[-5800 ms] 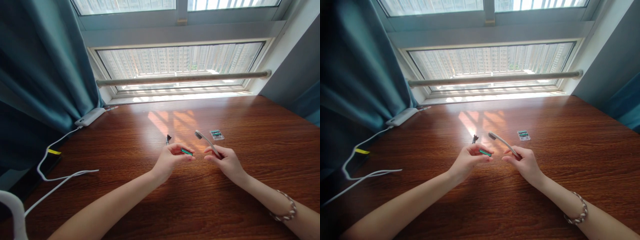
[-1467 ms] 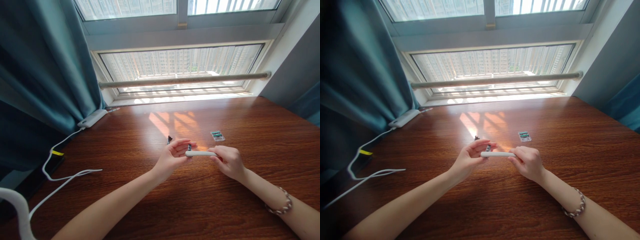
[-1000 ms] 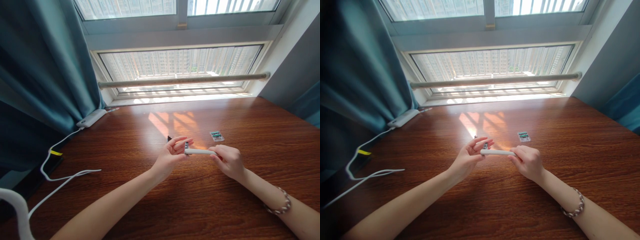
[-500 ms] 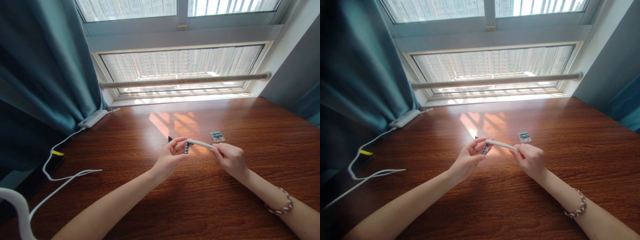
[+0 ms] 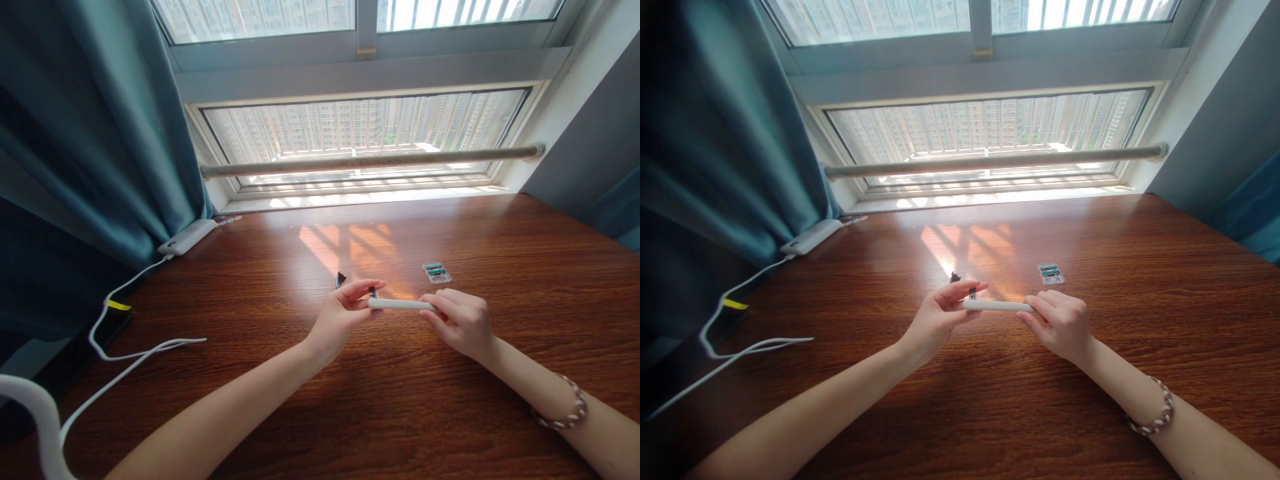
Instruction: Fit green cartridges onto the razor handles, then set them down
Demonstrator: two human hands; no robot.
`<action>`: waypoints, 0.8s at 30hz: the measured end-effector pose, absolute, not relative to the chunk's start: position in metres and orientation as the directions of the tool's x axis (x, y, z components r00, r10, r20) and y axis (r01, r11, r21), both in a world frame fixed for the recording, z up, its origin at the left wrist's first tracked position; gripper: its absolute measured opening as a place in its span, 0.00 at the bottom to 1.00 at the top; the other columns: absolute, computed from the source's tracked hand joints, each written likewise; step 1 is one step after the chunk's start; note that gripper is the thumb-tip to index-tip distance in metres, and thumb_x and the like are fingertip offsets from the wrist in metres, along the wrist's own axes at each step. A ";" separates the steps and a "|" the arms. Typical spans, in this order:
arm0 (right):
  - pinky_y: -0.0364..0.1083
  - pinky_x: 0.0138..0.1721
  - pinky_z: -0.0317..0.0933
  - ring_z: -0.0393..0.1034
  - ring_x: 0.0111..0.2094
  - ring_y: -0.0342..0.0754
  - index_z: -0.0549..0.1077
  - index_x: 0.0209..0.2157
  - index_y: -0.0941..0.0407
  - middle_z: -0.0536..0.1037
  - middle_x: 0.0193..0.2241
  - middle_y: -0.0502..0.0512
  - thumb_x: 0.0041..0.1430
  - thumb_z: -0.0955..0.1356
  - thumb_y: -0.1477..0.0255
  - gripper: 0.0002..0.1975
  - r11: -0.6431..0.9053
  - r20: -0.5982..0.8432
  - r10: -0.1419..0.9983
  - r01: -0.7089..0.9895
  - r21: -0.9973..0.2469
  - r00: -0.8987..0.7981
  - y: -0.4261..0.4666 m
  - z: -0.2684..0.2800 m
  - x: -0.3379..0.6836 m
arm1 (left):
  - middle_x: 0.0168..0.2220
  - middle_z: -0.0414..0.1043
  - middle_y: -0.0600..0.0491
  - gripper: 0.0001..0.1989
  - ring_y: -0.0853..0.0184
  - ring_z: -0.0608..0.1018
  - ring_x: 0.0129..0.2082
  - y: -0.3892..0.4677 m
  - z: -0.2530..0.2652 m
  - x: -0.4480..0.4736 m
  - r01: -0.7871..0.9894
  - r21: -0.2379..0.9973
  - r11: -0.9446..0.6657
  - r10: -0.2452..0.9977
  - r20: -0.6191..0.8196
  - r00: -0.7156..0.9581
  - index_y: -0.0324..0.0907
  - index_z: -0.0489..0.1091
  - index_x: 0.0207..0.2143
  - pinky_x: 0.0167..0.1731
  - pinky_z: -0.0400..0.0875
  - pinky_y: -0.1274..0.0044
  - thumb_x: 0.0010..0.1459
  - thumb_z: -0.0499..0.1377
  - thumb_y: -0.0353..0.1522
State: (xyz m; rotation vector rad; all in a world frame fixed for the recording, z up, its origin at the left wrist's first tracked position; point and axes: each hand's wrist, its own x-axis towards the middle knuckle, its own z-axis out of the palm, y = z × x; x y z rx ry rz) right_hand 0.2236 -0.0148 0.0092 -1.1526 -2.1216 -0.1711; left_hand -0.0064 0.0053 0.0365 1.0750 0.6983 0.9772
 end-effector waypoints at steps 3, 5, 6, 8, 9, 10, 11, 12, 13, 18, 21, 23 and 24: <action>0.41 0.26 0.51 0.59 0.22 0.42 0.73 0.30 0.59 0.67 0.18 0.50 0.54 0.65 0.69 0.08 0.591 0.634 0.687 0.781 -0.203 -0.355 -0.014 0.008 0.225 | 0.46 0.71 0.45 0.24 0.64 0.74 0.42 0.006 0.036 -0.006 -0.332 0.926 0.182 0.902 -0.023 0.431 0.41 0.66 0.45 0.39 0.69 0.76 0.43 0.64 0.24; 0.41 0.26 0.51 0.59 0.21 0.42 0.73 0.30 0.59 0.67 0.18 0.50 0.54 0.65 0.69 0.08 0.587 0.632 0.690 0.784 -0.201 -0.354 -0.014 0.008 0.225 | 0.45 0.72 0.45 0.25 0.64 0.75 0.41 0.007 0.036 -0.006 -0.337 0.923 0.188 0.904 -0.028 0.427 0.41 0.65 0.46 0.40 0.69 0.75 0.43 0.64 0.24; 0.41 0.26 0.51 0.59 0.21 0.42 0.73 0.30 0.59 0.67 0.18 0.50 0.55 0.65 0.69 0.08 0.584 0.631 0.691 0.787 -0.198 -0.354 -0.014 0.008 0.225 | 0.44 0.72 0.45 0.25 0.64 0.75 0.40 0.007 0.036 -0.006 -0.337 0.922 0.191 0.905 -0.032 0.425 0.41 0.65 0.46 0.40 0.69 0.74 0.43 0.64 0.24; 0.41 0.26 0.51 0.60 0.22 0.42 0.73 0.30 0.59 0.67 0.18 0.50 0.55 0.64 0.69 0.09 0.577 0.633 0.691 0.794 -0.192 -0.349 -0.014 0.008 0.224 | 0.41 0.74 0.46 0.23 0.63 0.76 0.39 0.007 0.036 -0.006 -0.335 0.922 0.192 0.906 -0.035 0.422 0.40 0.66 0.44 0.41 0.69 0.73 0.43 0.64 0.24; 0.41 0.26 0.51 0.60 0.22 0.42 0.73 0.30 0.59 0.67 0.18 0.50 0.55 0.64 0.69 0.09 0.571 0.636 0.691 0.799 -0.188 -0.344 -0.014 0.008 0.224 | 0.40 0.74 0.47 0.21 0.63 0.76 0.39 0.006 0.037 -0.006 -0.333 0.924 0.186 0.906 -0.031 0.421 0.39 0.67 0.43 0.41 0.69 0.73 0.44 0.64 0.25; 0.41 0.27 0.51 0.61 0.22 0.42 0.73 0.30 0.59 0.67 0.18 0.50 0.55 0.64 0.69 0.09 0.564 0.640 0.690 0.805 -0.185 -0.337 -0.014 0.008 0.224 | 0.38 0.75 0.47 0.19 0.63 0.76 0.38 0.006 0.037 -0.006 -0.328 0.927 0.180 0.906 -0.026 0.422 0.38 0.69 0.41 0.41 0.69 0.73 0.44 0.64 0.25; 0.41 0.27 0.51 0.61 0.22 0.42 0.73 0.30 0.59 0.67 0.18 0.50 0.55 0.64 0.69 0.09 0.555 0.645 0.690 0.812 -0.182 -0.328 -0.014 0.008 0.224 | 0.37 0.75 0.47 0.17 0.62 0.77 0.37 0.006 0.038 -0.006 -0.322 0.930 0.175 0.906 -0.023 0.423 0.37 0.70 0.40 0.40 0.69 0.72 0.44 0.63 0.25; 0.41 0.27 0.51 0.61 0.22 0.42 0.73 0.30 0.59 0.67 0.18 0.50 0.55 0.65 0.68 0.09 0.545 0.648 0.692 0.819 -0.180 -0.318 -0.014 0.008 0.224 | 0.36 0.76 0.47 0.16 0.62 0.77 0.36 0.005 0.038 -0.006 -0.315 0.933 0.173 0.905 -0.024 0.425 0.37 0.70 0.39 0.40 0.69 0.72 0.45 0.63 0.26; 0.41 0.27 0.51 0.61 0.22 0.42 0.73 0.29 0.59 0.67 0.18 0.50 0.55 0.65 0.68 0.09 0.534 0.650 0.695 0.826 -0.179 -0.309 -0.014 0.008 0.224 | 0.36 0.76 0.48 0.15 0.62 0.77 0.35 0.005 0.039 -0.006 -0.310 0.934 0.175 0.903 -0.027 0.428 0.37 0.70 0.39 0.40 0.70 0.72 0.45 0.63 0.26; 0.41 0.27 0.52 0.62 0.22 0.42 0.73 0.29 0.58 0.69 0.18 0.50 0.55 0.64 0.67 0.09 0.499 0.636 0.719 0.845 -0.192 -0.281 -0.014 0.007 0.224 | 0.34 0.76 0.48 0.12 0.63 0.78 0.34 0.006 0.041 -0.006 -0.352 0.907 0.233 0.898 -0.061 0.436 0.37 0.70 0.40 0.38 0.70 0.73 0.50 0.60 0.29; 0.41 0.27 0.52 0.63 0.22 0.42 0.73 0.29 0.57 0.70 0.19 0.50 0.56 0.64 0.67 0.10 0.480 0.632 0.734 0.847 -0.227 -0.246 -0.013 0.008 0.223 | 0.34 0.76 0.48 0.10 0.63 0.78 0.33 0.007 0.041 -0.007 -0.369 0.897 0.242 0.905 -0.072 0.419 0.37 0.71 0.38 0.37 0.71 0.72 0.50 0.60 0.30; 0.41 0.27 0.53 0.64 0.22 0.42 0.73 0.29 0.57 0.71 0.20 0.50 0.56 0.63 0.67 0.10 0.472 0.629 0.744 0.843 -0.259 -0.223 -0.013 0.008 0.223 | 0.34 0.76 0.48 0.10 0.62 0.78 0.32 0.007 0.041 -0.008 -0.358 0.905 0.230 0.911 -0.071 0.407 0.37 0.71 0.35 0.37 0.71 0.70 0.49 0.60 0.31; 0.41 0.28 0.53 0.64 0.22 0.42 0.73 0.29 0.58 0.71 0.20 0.51 0.56 0.63 0.67 0.10 0.472 0.627 0.749 0.836 -0.279 -0.213 -0.013 0.009 0.223 | 0.34 0.76 0.47 0.10 0.62 0.78 0.31 0.007 0.042 -0.008 -0.349 0.910 0.223 0.913 -0.069 0.403 0.37 0.71 0.35 0.37 0.71 0.70 0.48 0.61 0.31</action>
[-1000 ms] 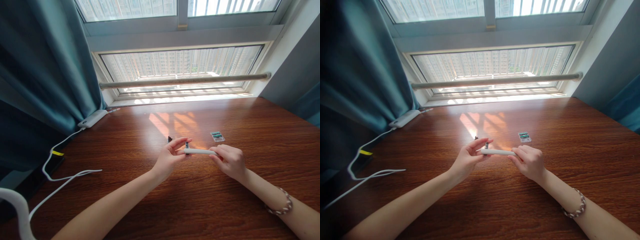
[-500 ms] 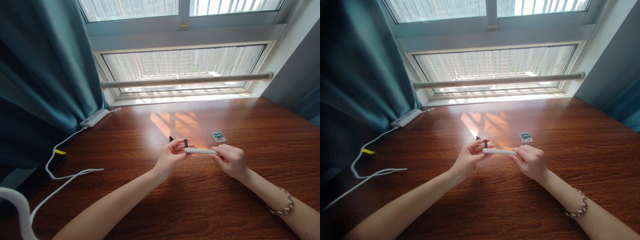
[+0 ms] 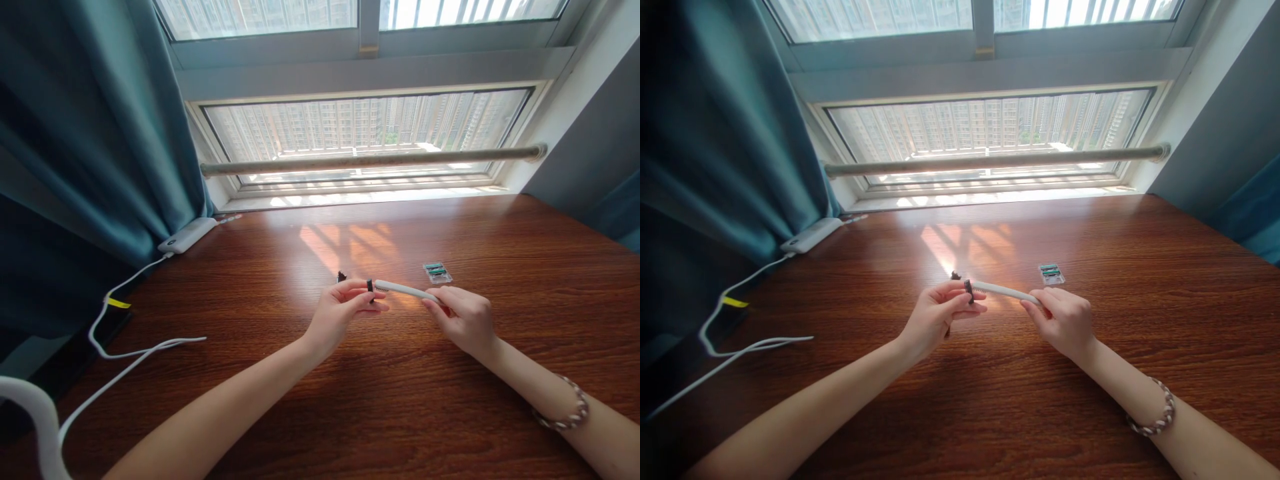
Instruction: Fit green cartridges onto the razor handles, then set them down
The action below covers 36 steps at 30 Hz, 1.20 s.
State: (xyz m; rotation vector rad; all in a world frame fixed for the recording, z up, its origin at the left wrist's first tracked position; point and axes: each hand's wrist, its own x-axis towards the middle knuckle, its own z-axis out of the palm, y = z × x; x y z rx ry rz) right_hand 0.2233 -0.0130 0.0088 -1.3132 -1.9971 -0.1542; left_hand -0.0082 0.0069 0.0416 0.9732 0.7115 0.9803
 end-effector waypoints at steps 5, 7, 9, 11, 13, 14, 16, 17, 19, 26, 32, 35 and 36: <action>0.41 0.27 0.54 0.64 0.22 0.42 0.72 0.30 0.58 0.72 0.21 0.52 0.58 0.61 0.68 0.11 0.531 0.624 0.746 0.774 -0.344 -0.234 -0.015 0.011 0.223 | 0.30 0.76 0.48 0.11 0.62 0.78 0.29 0.005 0.045 -0.008 -0.286 0.941 0.180 0.923 -0.061 0.379 0.37 0.71 0.32 0.38 0.71 0.67 0.44 0.64 0.30; 0.41 0.27 0.54 0.64 0.22 0.43 0.72 0.31 0.58 0.72 0.21 0.52 0.58 0.61 0.68 0.11 0.548 0.611 0.744 0.770 -0.326 -0.271 -0.015 0.011 0.223 | 0.30 0.77 0.48 0.12 0.61 0.78 0.29 0.004 0.046 -0.008 -0.270 0.948 0.166 0.926 -0.056 0.374 0.37 0.71 0.32 0.37 0.72 0.66 0.43 0.64 0.30; 0.41 0.27 0.54 0.65 0.23 0.43 0.72 0.31 0.58 0.72 0.21 0.52 0.57 0.61 0.68 0.11 0.534 0.601 0.752 0.784 -0.316 -0.270 -0.015 0.010 0.223 | 0.29 0.77 0.48 0.11 0.60 0.78 0.28 0.004 0.046 -0.008 -0.263 0.952 0.158 0.925 -0.049 0.376 0.36 0.71 0.32 0.36 0.72 0.65 0.43 0.64 0.31; 0.41 0.28 0.54 0.66 0.23 0.43 0.72 0.30 0.58 0.72 0.21 0.52 0.57 0.61 0.68 0.11 0.507 0.606 0.761 0.797 -0.330 -0.233 -0.015 0.010 0.222 | 0.29 0.77 0.48 0.10 0.60 0.78 0.28 0.004 0.045 -0.008 -0.262 0.954 0.147 0.928 -0.041 0.371 0.36 0.72 0.32 0.35 0.72 0.66 0.44 0.64 0.31; 0.41 0.27 0.54 0.65 0.23 0.43 0.73 0.30 0.58 0.72 0.21 0.52 0.58 0.61 0.68 0.11 0.498 0.609 0.764 0.793 -0.351 -0.210 -0.015 0.010 0.222 | 0.29 0.77 0.49 0.09 0.61 0.78 0.28 0.005 0.045 -0.008 -0.257 0.957 0.132 0.932 -0.032 0.361 0.36 0.72 0.31 0.36 0.72 0.66 0.44 0.64 0.30; 0.41 0.27 0.54 0.65 0.22 0.43 0.73 0.30 0.58 0.72 0.21 0.52 0.58 0.61 0.68 0.11 0.503 0.608 0.765 0.788 -0.356 -0.214 -0.015 0.010 0.222 | 0.30 0.77 0.49 0.09 0.62 0.78 0.28 0.005 0.045 -0.008 -0.253 0.959 0.125 0.934 -0.027 0.357 0.36 0.72 0.31 0.36 0.72 0.67 0.44 0.64 0.30; 0.41 0.27 0.54 0.65 0.23 0.43 0.73 0.30 0.58 0.73 0.21 0.52 0.57 0.61 0.68 0.11 0.511 0.602 0.766 0.782 -0.357 -0.226 -0.015 0.009 0.223 | 0.30 0.77 0.49 0.09 0.62 0.78 0.28 0.005 0.044 -0.008 -0.244 0.963 0.114 0.935 -0.021 0.355 0.36 0.72 0.31 0.36 0.72 0.67 0.44 0.64 0.29; 0.41 0.27 0.54 0.66 0.23 0.43 0.73 0.30 0.58 0.73 0.22 0.52 0.57 0.62 0.68 0.11 0.505 0.598 0.770 0.786 -0.357 -0.223 -0.015 0.009 0.223 | 0.30 0.77 0.49 0.09 0.62 0.78 0.28 0.004 0.044 -0.008 -0.239 0.965 0.110 0.935 -0.019 0.354 0.36 0.72 0.31 0.36 0.72 0.67 0.44 0.64 0.29; 0.41 0.27 0.54 0.66 0.23 0.43 0.73 0.30 0.58 0.73 0.22 0.52 0.57 0.62 0.68 0.11 0.481 0.596 0.778 0.797 -0.365 -0.197 -0.014 0.009 0.223 | 0.30 0.77 0.48 0.09 0.61 0.78 0.29 0.004 0.044 -0.008 -0.232 0.967 0.102 0.936 -0.014 0.352 0.36 0.72 0.31 0.36 0.72 0.68 0.44 0.64 0.29; 0.41 0.27 0.54 0.66 0.23 0.43 0.73 0.30 0.58 0.73 0.21 0.52 0.57 0.62 0.68 0.11 0.508 0.595 0.771 0.781 -0.363 -0.225 -0.015 0.010 0.222 | 0.30 0.77 0.48 0.09 0.60 0.78 0.29 0.003 0.044 -0.007 -0.223 0.971 0.083 0.941 -0.003 0.339 0.36 0.72 0.31 0.37 0.72 0.67 0.44 0.64 0.29; 0.41 0.26 0.55 0.66 0.21 0.42 0.74 0.29 0.57 0.73 0.21 0.52 0.57 0.61 0.66 0.12 0.511 0.580 0.782 0.767 -0.388 -0.229 -0.015 0.009 0.222 | 0.31 0.77 0.48 0.09 0.60 0.78 0.30 0.002 0.044 -0.007 -0.241 0.965 0.103 0.931 -0.008 0.365 0.37 0.72 0.30 0.37 0.72 0.67 0.43 0.64 0.30; 0.40 0.24 0.53 0.63 0.19 0.41 0.74 0.28 0.57 0.72 0.19 0.50 0.57 0.62 0.65 0.13 0.431 0.529 0.835 0.775 -0.461 -0.150 -0.014 0.010 0.221 | 0.31 0.77 0.49 0.10 0.61 0.78 0.31 0.002 0.043 -0.007 -0.238 0.965 0.107 0.928 -0.010 0.373 0.38 0.73 0.31 0.38 0.71 0.68 0.42 0.64 0.30; 0.40 0.22 0.52 0.62 0.18 0.40 0.74 0.28 0.57 0.71 0.17 0.49 0.57 0.62 0.65 0.14 0.402 0.501 0.857 0.762 -0.507 -0.119 -0.013 0.010 0.220 | 0.31 0.76 0.49 0.10 0.62 0.78 0.31 0.002 0.042 -0.007 -0.224 0.970 0.099 0.930 -0.010 0.367 0.38 0.73 0.30 0.38 0.70 0.69 0.42 0.65 0.29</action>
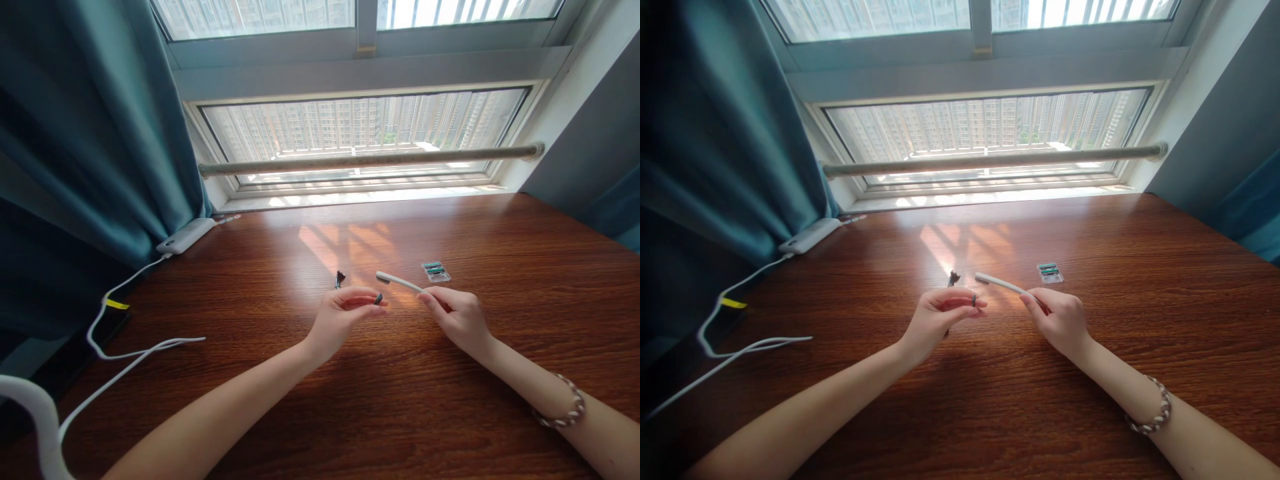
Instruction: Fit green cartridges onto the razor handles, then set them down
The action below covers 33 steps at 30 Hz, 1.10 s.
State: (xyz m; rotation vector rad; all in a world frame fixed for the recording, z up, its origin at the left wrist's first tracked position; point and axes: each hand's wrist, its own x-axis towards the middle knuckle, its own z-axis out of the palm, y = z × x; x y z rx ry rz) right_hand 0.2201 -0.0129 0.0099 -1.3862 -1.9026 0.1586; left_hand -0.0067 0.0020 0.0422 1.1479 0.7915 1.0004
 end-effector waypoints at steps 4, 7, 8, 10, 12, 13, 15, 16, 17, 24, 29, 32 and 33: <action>0.40 0.19 0.50 0.58 0.17 0.40 0.74 0.25 0.58 0.68 0.16 0.48 0.57 0.61 0.62 0.17 0.357 0.382 0.919 0.607 -0.710 -0.094 -0.013 0.012 0.216 | 0.28 0.75 0.54 0.07 0.70 0.75 0.29 0.004 0.038 -0.007 -0.150 0.987 0.065 0.950 -0.015 0.312 0.39 0.74 0.27 0.34 0.67 0.78 0.41 0.65 0.29; 0.40 0.18 0.49 0.54 0.17 0.39 0.73 0.26 0.58 0.62 0.14 0.46 0.53 0.65 0.61 0.15 0.305 0.281 0.952 0.487 -0.818 -0.124 -0.018 0.014 0.208 | 0.28 0.74 0.55 0.08 0.72 0.73 0.28 0.004 0.035 -0.004 -0.184 0.976 0.116 0.947 -0.053 0.316 0.40 0.74 0.28 0.33 0.66 0.80 0.41 0.65 0.29; 0.40 0.18 0.48 0.51 0.16 0.39 0.73 0.27 0.58 0.59 0.13 0.45 0.51 0.66 0.60 0.14 0.285 0.248 0.959 0.460 -0.841 -0.140 -0.021 0.014 0.204 | 0.28 0.74 0.54 0.09 0.71 0.73 0.29 0.002 0.034 -0.003 -0.195 0.971 0.140 0.941 -0.069 0.331 0.40 0.73 0.29 0.34 0.66 0.79 0.41 0.65 0.29; 0.39 0.17 0.46 0.47 0.16 0.38 0.74 0.28 0.57 0.54 0.12 0.43 0.48 0.68 0.60 0.13 0.258 0.203 0.964 0.424 -0.868 -0.172 -0.027 0.013 0.197 | 0.30 0.74 0.52 0.10 0.69 0.73 0.31 -0.002 0.032 0.001 -0.199 0.963 0.182 0.924 -0.098 0.370 0.39 0.73 0.30 0.36 0.65 0.77 0.41 0.65 0.30; 0.39 0.17 0.45 0.46 0.16 0.37 0.73 0.29 0.57 0.51 0.13 0.42 0.46 0.69 0.61 0.14 0.257 0.197 0.963 0.397 -0.881 -0.187 -0.033 0.012 0.191 | 0.30 0.74 0.51 0.10 0.68 0.74 0.32 -0.007 0.031 0.005 -0.187 0.960 0.207 0.907 -0.116 0.405 0.38 0.73 0.30 0.37 0.65 0.76 0.41 0.65 0.30; 0.39 0.17 0.45 0.45 0.16 0.37 0.73 0.29 0.57 0.50 0.13 0.41 0.46 0.69 0.61 0.13 0.262 0.203 0.961 0.387 -0.884 -0.186 -0.035 0.012 0.189 | 0.30 0.74 0.51 0.10 0.67 0.74 0.32 -0.010 0.030 0.006 -0.183 0.959 0.215 0.901 -0.122 0.417 0.38 0.73 0.29 0.37 0.65 0.76 0.41 0.65 0.30; 0.39 0.17 0.45 0.45 0.16 0.37 0.73 0.29 0.58 0.50 0.13 0.42 0.48 0.69 0.62 0.13 0.277 0.223 0.958 0.381 -0.882 -0.181 -0.039 0.011 0.186 | 0.30 0.74 0.52 0.09 0.68 0.74 0.32 -0.014 0.028 0.008 -0.181 0.956 0.233 0.890 -0.134 0.437 0.39 0.73 0.29 0.37 0.65 0.76 0.41 0.65 0.30; 0.39 0.17 0.45 0.45 0.16 0.37 0.73 0.29 0.58 0.50 0.13 0.42 0.48 0.68 0.62 0.12 0.288 0.235 0.955 0.386 -0.876 -0.180 -0.040 0.012 0.185 | 0.30 0.75 0.53 0.09 0.68 0.74 0.32 -0.015 0.028 0.008 -0.178 0.954 0.241 0.884 -0.140 0.446 0.39 0.73 0.29 0.37 0.65 0.77 0.41 0.65 0.31; 0.39 0.17 0.45 0.45 0.16 0.37 0.73 0.29 0.58 0.51 0.13 0.42 0.49 0.68 0.63 0.12 0.300 0.247 0.952 0.397 -0.867 -0.179 -0.041 0.012 0.185 | 0.30 0.75 0.53 0.09 0.68 0.74 0.32 -0.016 0.027 0.008 -0.172 0.954 0.247 0.879 -0.146 0.454 0.39 0.73 0.29 0.37 0.65 0.77 0.42 0.64 0.31; 0.39 0.20 0.52 0.55 0.18 0.38 0.74 0.30 0.58 0.65 0.16 0.47 0.52 0.66 0.67 0.09 0.438 0.399 0.897 0.498 -0.748 -0.189 -0.044 0.016 0.185 | 0.34 0.75 0.50 0.10 0.65 0.75 0.35 -0.016 0.026 0.006 -0.050 0.986 0.162 0.870 -0.118 0.479 0.39 0.73 0.32 0.39 0.66 0.75 0.44 0.63 0.32; 0.39 0.23 0.55 0.62 0.20 0.40 0.73 0.31 0.57 0.72 0.20 0.49 0.53 0.65 0.70 0.07 0.530 0.468 0.845 0.516 -0.673 -0.257 -0.047 0.017 0.183 | 0.32 0.75 0.50 0.09 0.64 0.75 0.34 -0.020 0.032 0.005 0.082 0.991 -0.104 0.863 0.048 0.503 0.39 0.74 0.32 0.35 0.67 0.76 0.48 0.60 0.34; 0.39 0.25 0.57 0.65 0.22 0.41 0.73 0.33 0.57 0.74 0.23 0.50 0.54 0.65 0.70 0.07 0.545 0.483 0.836 0.507 -0.668 -0.262 -0.046 0.018 0.186 | 0.33 0.76 0.49 0.09 0.62 0.75 0.35 -0.020 0.031 0.005 0.105 0.986 -0.131 0.856 0.059 0.513 0.39 0.75 0.34 0.38 0.67 0.75 0.49 0.60 0.34; 0.39 0.25 0.57 0.65 0.22 0.41 0.73 0.34 0.57 0.74 0.23 0.50 0.54 0.65 0.69 0.08 0.534 0.485 0.841 0.519 -0.668 -0.241 -0.044 0.018 0.189 | 0.34 0.76 0.49 0.10 0.62 0.75 0.36 -0.020 0.029 0.005 0.088 0.991 -0.099 0.863 0.042 0.503 0.39 0.74 0.34 0.38 0.68 0.74 0.49 0.60 0.33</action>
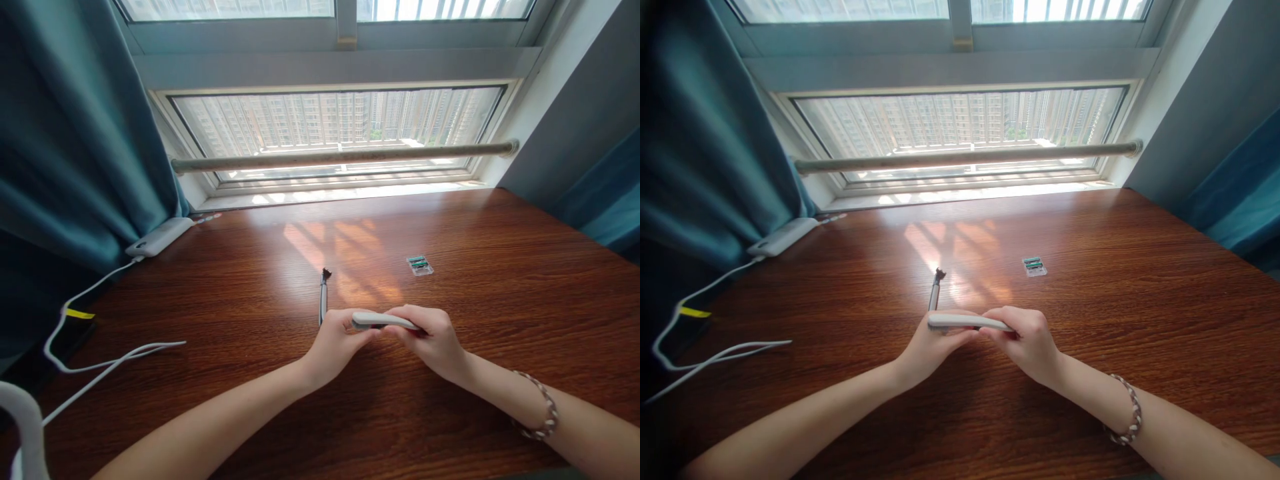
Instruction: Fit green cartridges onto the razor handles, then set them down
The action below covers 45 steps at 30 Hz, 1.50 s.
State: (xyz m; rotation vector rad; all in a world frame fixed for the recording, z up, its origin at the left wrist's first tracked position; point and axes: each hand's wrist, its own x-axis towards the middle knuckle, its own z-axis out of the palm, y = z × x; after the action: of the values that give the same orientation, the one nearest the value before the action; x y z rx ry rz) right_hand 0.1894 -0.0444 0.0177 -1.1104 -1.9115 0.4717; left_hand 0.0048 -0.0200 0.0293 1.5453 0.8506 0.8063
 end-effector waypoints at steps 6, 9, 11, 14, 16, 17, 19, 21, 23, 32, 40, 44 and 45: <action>0.41 0.27 0.56 0.68 0.25 0.44 0.73 0.35 0.58 0.74 0.24 0.52 0.59 0.59 0.66 0.14 0.480 0.563 0.815 0.699 -0.530 -0.134 -0.024 0.016 0.218 | 0.32 0.76 0.48 0.09 0.64 0.77 0.29 -0.011 0.029 0.002 -0.049 0.997 0.067 0.936 -0.045 0.349 0.37 0.73 0.32 0.35 0.71 0.73 0.46 0.62 0.31; 0.42 0.30 0.56 0.68 0.27 0.45 0.73 0.33 0.58 0.75 0.26 0.54 0.58 0.60 0.67 0.13 0.513 0.612 0.767 0.756 -0.405 -0.193 -0.014 0.014 0.225 | 0.29 0.75 0.50 0.08 0.67 0.76 0.26 -0.007 0.034 0.000 -0.116 0.992 0.053 0.955 -0.017 0.297 0.37 0.73 0.31 0.31 0.71 0.75 0.47 0.62 0.30; 0.42 0.30 0.56 0.68 0.26 0.45 0.73 0.32 0.58 0.75 0.24 0.54 0.58 0.60 0.67 0.13 0.529 0.617 0.747 0.783 -0.327 -0.247 -0.011 0.013 0.226 | 0.27 0.75 0.51 0.07 0.68 0.76 0.25 -0.005 0.035 -0.001 -0.134 0.991 0.031 0.962 0.007 0.273 0.36 0.73 0.31 0.30 0.71 0.76 0.47 0.61 0.30; 0.42 0.29 0.54 0.68 0.26 0.45 0.74 0.30 0.57 0.74 0.23 0.52 0.57 0.61 0.66 0.13 0.473 0.611 0.754 0.845 -0.250 -0.241 -0.011 0.011 0.225 | 0.27 0.75 0.51 0.07 0.69 0.75 0.24 -0.004 0.035 -0.001 -0.149 0.989 0.011 0.966 0.027 0.256 0.37 0.73 0.31 0.29 0.70 0.77 0.47 0.61 0.29; 0.42 0.28 0.54 0.68 0.26 0.45 0.74 0.30 0.57 0.75 0.23 0.52 0.58 0.61 0.66 0.13 0.434 0.618 0.760 0.866 -0.249 -0.203 -0.011 0.011 0.225 | 0.28 0.75 0.51 0.07 0.69 0.75 0.24 -0.003 0.034 -0.002 -0.153 0.988 0.002 0.967 0.037 0.253 0.37 0.73 0.31 0.29 0.70 0.77 0.47 0.61 0.29; 0.42 0.28 0.54 0.68 0.26 0.44 0.74 0.30 0.57 0.75 0.23 0.52 0.58 0.61 0.66 0.13 0.440 0.620 0.758 0.860 -0.257 -0.202 -0.012 0.011 0.225 | 0.28 0.75 0.51 0.07 0.69 0.75 0.24 -0.003 0.033 -0.002 -0.155 0.988 -0.002 0.967 0.041 0.251 0.37 0.73 0.31 0.29 0.70 0.77 0.47 0.61 0.29; 0.42 0.28 0.54 0.68 0.25 0.44 0.74 0.30 0.57 0.74 0.23 0.52 0.58 0.61 0.66 0.13 0.483 0.618 0.747 0.838 -0.253 -0.244 -0.012 0.011 0.225 | 0.26 0.75 0.52 0.07 0.69 0.75 0.24 -0.002 0.032 -0.002 -0.160 0.987 -0.004 0.968 0.044 0.248 0.37 0.73 0.31 0.29 0.70 0.77 0.47 0.61 0.29; 0.41 0.27 0.54 0.67 0.24 0.44 0.74 0.30 0.57 0.73 0.21 0.52 0.58 0.61 0.66 0.13 0.504 0.606 0.743 0.834 -0.226 -0.285 -0.013 0.011 0.225 | 0.23 0.74 0.52 0.08 0.69 0.75 0.24 -0.001 0.031 -0.002 -0.163 0.987 -0.004 0.969 0.044 0.243 0.37 0.73 0.32 0.29 0.70 0.76 0.47 0.61 0.29; 0.41 0.28 0.54 0.67 0.25 0.44 0.74 0.30 0.57 0.73 0.21 0.51 0.57 0.62 0.66 0.12 0.489 0.603 0.746 0.847 -0.211 -0.281 -0.013 0.010 0.224 | 0.23 0.74 0.53 0.08 0.69 0.74 0.24 0.000 0.031 -0.003 -0.158 0.987 -0.002 0.969 0.041 0.242 0.37 0.73 0.32 0.29 0.69 0.77 0.47 0.61 0.30; 0.41 0.29 0.55 0.70 0.27 0.44 0.74 0.30 0.57 0.76 0.25 0.52 0.57 0.62 0.66 0.12 0.460 0.616 0.759 0.844 -0.274 -0.213 -0.013 0.009 0.225 | 0.25 0.73 0.53 0.07 0.71 0.73 0.24 0.004 0.030 -0.004 -0.174 0.984 -0.040 0.965 0.083 0.248 0.38 0.73 0.31 0.28 0.68 0.78 0.46 0.62 0.30; 0.41 0.28 0.54 0.67 0.24 0.43 0.74 0.30 0.58 0.74 0.22 0.52 0.58 0.61 0.66 0.13 0.486 0.607 0.755 0.832 -0.267 -0.246 -0.014 0.011 0.224 | 0.29 0.75 0.53 0.09 0.69 0.75 0.28 0.005 0.026 -0.003 -0.229 0.973 0.014 0.974 0.038 0.222 0.39 0.73 0.32 0.33 0.70 0.76 0.44 0.64 0.29; 0.41 0.27 0.53 0.67 0.23 0.43 0.74 0.30 0.58 0.73 0.21 0.52 0.58 0.61 0.67 0.12 0.497 0.614 0.744 0.832 -0.246 -0.263 -0.015 0.011 0.223 | 0.32 0.75 0.52 0.13 0.68 0.75 0.34 0.005 0.026 -0.004 -0.246 0.968 0.051 0.968 0.013 0.252 0.40 0.73 0.35 0.38 0.69 0.77 0.44 0.64 0.29; 0.41 0.27 0.53 0.66 0.23 0.43 0.74 0.30 0.58 0.73 0.20 0.51 0.58 0.61 0.67 0.13 0.501 0.611 0.743 0.831 -0.240 -0.272 -0.015 0.011 0.222 | 0.33 0.75 0.52 0.13 0.67 0.75 0.36 0.005 0.027 -0.004 -0.246 0.968 0.052 0.964 0.016 0.264 0.40 0.73 0.36 0.39 0.69 0.77 0.44 0.63 0.29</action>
State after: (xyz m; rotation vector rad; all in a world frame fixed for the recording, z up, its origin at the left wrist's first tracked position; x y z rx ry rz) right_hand 0.2222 -0.0154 0.0106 -1.2862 -2.0642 -0.1662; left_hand -0.0039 0.0051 0.0270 1.1243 0.8399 1.1092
